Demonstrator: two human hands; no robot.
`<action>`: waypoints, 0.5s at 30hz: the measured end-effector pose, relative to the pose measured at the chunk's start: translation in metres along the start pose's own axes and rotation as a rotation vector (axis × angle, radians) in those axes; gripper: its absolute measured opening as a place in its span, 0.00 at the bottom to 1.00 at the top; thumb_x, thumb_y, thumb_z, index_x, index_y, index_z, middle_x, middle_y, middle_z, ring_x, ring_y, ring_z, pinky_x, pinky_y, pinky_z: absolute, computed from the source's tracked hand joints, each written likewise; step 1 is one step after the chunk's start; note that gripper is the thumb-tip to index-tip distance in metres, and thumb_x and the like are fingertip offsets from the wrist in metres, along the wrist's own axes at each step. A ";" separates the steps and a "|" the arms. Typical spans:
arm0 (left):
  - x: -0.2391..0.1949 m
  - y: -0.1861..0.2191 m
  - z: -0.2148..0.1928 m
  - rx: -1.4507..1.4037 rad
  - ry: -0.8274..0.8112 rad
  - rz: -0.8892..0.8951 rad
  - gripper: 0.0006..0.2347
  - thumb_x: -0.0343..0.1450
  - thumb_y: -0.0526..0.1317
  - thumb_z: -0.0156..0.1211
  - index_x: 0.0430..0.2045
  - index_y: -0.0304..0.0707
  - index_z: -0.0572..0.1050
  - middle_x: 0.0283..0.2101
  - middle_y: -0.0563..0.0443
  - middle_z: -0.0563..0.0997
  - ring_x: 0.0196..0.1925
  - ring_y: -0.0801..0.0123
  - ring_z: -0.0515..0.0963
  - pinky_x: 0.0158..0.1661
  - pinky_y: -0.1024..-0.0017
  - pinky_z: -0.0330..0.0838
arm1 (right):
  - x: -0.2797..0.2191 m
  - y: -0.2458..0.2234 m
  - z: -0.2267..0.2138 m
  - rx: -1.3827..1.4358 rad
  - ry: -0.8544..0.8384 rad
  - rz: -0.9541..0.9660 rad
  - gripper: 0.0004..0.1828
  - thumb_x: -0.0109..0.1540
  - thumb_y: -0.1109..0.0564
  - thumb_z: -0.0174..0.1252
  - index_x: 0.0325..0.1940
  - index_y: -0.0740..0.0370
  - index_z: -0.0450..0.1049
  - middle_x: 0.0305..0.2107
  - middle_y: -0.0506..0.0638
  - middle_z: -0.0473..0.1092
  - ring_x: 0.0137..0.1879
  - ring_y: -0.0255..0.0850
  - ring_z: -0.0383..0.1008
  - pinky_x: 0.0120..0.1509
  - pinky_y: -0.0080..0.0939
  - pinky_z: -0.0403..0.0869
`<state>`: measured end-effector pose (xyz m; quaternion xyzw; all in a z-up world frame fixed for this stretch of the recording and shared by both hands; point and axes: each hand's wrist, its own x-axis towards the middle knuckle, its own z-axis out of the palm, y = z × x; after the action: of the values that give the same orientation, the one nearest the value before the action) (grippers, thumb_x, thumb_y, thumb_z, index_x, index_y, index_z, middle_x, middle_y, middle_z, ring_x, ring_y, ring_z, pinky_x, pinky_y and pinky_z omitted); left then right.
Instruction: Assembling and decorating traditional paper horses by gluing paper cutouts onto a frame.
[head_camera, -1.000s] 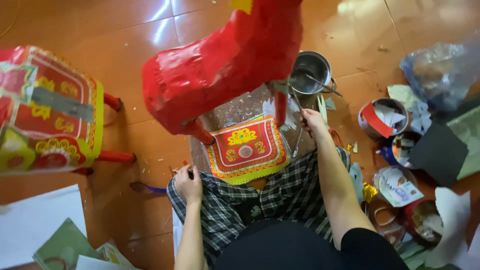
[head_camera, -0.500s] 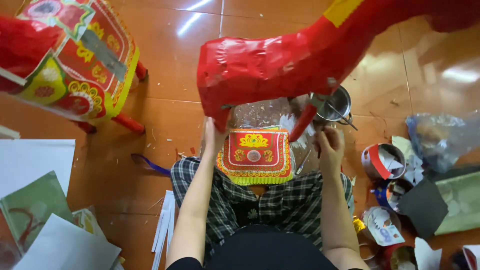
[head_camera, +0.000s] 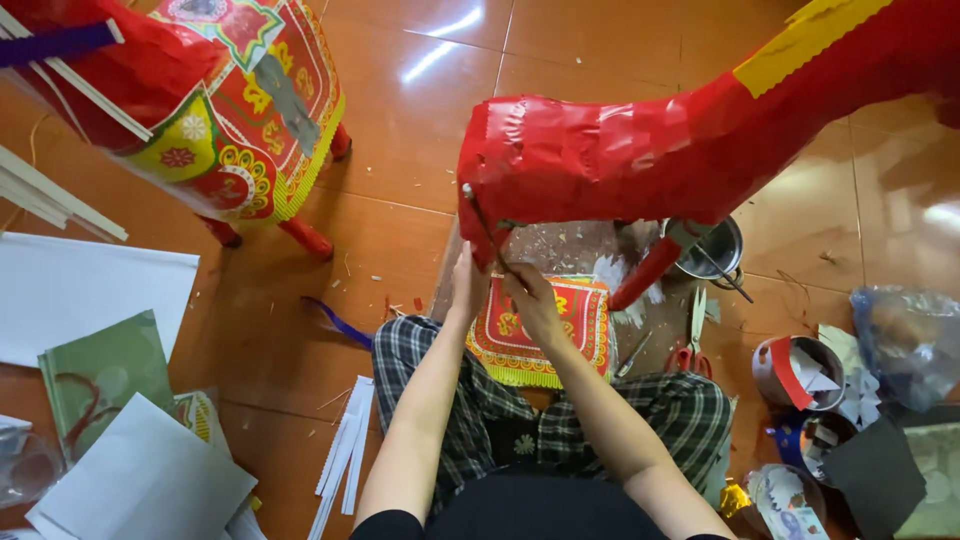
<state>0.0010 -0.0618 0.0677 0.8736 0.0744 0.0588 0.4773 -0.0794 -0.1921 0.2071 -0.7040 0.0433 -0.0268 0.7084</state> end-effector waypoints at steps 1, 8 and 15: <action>0.001 -0.005 0.003 0.055 -0.012 -0.004 0.34 0.69 0.46 0.74 0.70 0.35 0.67 0.55 0.33 0.83 0.53 0.34 0.86 0.52 0.41 0.81 | -0.001 -0.009 0.005 -0.015 0.017 0.050 0.08 0.72 0.61 0.59 0.53 0.59 0.83 0.23 0.50 0.69 0.23 0.33 0.66 0.26 0.32 0.68; -0.002 0.018 -0.020 0.005 -0.061 -0.020 0.27 0.70 0.43 0.71 0.65 0.41 0.68 0.52 0.34 0.84 0.53 0.32 0.85 0.52 0.37 0.79 | -0.029 -0.026 -0.098 -0.158 0.221 -0.080 0.15 0.70 0.58 0.55 0.56 0.53 0.85 0.28 0.48 0.71 0.35 0.37 0.74 0.43 0.41 0.77; -0.005 0.028 -0.035 -0.036 -0.092 -0.045 0.24 0.69 0.44 0.72 0.58 0.52 0.68 0.52 0.38 0.85 0.55 0.36 0.85 0.52 0.39 0.79 | -0.032 -0.039 -0.178 -0.149 0.672 -0.285 0.06 0.78 0.62 0.52 0.52 0.58 0.76 0.25 0.46 0.70 0.28 0.33 0.70 0.37 0.35 0.69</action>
<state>-0.0076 -0.0488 0.1102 0.8648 0.0709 0.0093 0.4970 -0.1275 -0.3659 0.2459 -0.7046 0.1770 -0.3514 0.5905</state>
